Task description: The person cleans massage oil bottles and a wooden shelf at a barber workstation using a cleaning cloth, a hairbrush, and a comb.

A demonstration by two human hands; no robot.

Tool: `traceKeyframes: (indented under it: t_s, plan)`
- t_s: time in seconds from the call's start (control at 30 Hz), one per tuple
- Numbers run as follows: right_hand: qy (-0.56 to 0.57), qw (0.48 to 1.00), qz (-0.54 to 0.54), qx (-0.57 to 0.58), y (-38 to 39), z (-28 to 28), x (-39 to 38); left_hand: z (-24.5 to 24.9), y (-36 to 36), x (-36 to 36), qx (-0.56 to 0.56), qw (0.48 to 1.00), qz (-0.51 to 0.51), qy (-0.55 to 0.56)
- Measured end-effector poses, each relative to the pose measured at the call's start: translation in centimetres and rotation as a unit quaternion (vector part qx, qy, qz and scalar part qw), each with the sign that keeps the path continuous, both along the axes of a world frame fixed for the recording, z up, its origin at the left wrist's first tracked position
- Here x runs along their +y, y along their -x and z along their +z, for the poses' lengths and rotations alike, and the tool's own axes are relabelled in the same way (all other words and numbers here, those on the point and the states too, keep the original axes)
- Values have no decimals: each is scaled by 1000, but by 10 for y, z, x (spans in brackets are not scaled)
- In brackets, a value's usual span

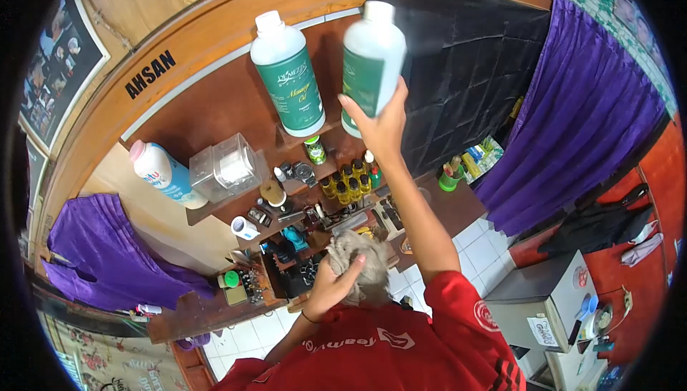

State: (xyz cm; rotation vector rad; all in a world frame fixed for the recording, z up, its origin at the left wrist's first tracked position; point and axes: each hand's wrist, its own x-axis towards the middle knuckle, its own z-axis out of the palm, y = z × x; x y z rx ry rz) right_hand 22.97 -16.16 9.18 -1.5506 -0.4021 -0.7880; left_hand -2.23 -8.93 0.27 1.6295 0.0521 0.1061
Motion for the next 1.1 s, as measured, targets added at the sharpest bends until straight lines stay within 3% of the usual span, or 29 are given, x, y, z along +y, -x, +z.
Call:
traceKeyframes:
  t_s: [0.03, 0.1, 0.17, 0.2, 0.23, 0.3, 0.4, 0.43, 0.47, 0.57, 0.67, 0.83, 0.93, 1.0, 1.1]
  plan:
    - [6, 1000, -10, -17, -13, 3, 4, -2, -5, 5, -46, 999, 25, -2]
    - [24, 999, -30, -33, -29, 5, 12, 8, -5, 15, -35, 997, 66, 36]
    - [111, 986, -92, -89, -42, 0, 17, 7, -5, 26, -35, 995, 87, 34]
    - [65, 996, -24, -63, -42, 2, 20, 5, -6, 30, -45, 994, 99, 20]
    - [62, 996, -23, -65, -42, 4, 19, 5, -7, 32, -58, 992, 108, 21]
    - [150, 988, -28, 0, -42, 8, 8, 9, -5, 37, -56, 991, 117, 20]
    - [44, 992, 109, -37, -76, -8, -3, 14, -3, 43, -55, 990, 131, 11]
    - [-30, 973, 226, 26, -74, -6, -9, 19, -2, 44, -51, 989, 137, 6]
    - [-51, 968, 239, 53, -81, -13, -13, 23, -2, 44, -48, 989, 143, 2]
    - [-16, 996, 92, -6, -79, -20, -10, 17, -9, 46, -56, 986, 154, 3]
    - [102, 991, -34, -76, -51, 2, -1, 23, -18, 45, -51, 987, 150, -29]
    - [82, 994, 34, -56, -52, 1, 8, 43, -53, 55, -103, 967, 203, -115]
    - [90, 994, 19, -59, -54, -4, 15, 66, -88, 62, -159, 927, 263, -215]
    - [101, 991, 25, -86, -53, -4, 19, 79, -115, 67, -203, 868, 318, -323]
    - [83, 990, 84, -82, -53, -7, 24, 83, -151, 77, -216, 858, 315, -344]
